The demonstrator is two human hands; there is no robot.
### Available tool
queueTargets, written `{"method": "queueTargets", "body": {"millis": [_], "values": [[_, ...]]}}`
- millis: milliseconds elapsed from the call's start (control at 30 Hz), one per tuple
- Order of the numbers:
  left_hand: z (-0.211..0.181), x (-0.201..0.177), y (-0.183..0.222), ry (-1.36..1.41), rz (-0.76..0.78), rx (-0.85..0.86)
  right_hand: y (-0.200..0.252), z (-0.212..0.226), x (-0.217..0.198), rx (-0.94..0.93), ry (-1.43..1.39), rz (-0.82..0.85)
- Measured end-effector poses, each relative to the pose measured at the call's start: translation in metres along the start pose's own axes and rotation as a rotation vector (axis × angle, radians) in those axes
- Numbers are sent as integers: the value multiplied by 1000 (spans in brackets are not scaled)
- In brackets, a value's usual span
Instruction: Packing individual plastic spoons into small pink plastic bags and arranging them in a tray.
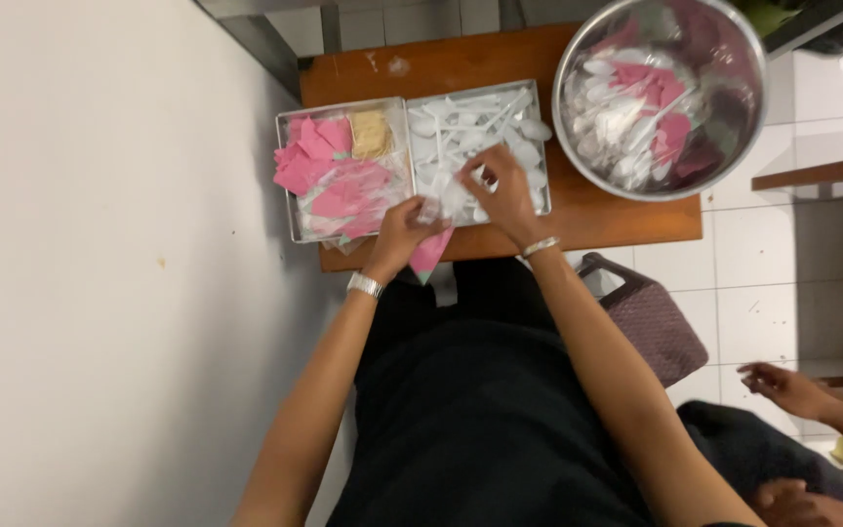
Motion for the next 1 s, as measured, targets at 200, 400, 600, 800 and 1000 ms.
{"method": "queueTargets", "body": {"millis": [200,400,600,800,1000], "values": [[3,-17,28,-169,-90,-88,0,7,25,-40,-23,223],[19,-39,51,-46,-302,-155,-39,-44,66,484,-97,381],[18,-46,74,93,-480,-307,-117,-109,150,93,541,581],[15,-36,100,141,-676,-406,-148,-168,234,-484,1174,743],[33,-34,110,219,-791,-439,-159,-180,257,-538,1253,839]]}}
Point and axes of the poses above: each hand's wrist, its own y-axis away from the middle knuckle, its own x-axis out of the palm, z = x × y, the point moved 2 cm from there along -y, towards the middle knuckle, and after that the axes turned 7 degrees about x, right-handed, at the moved point
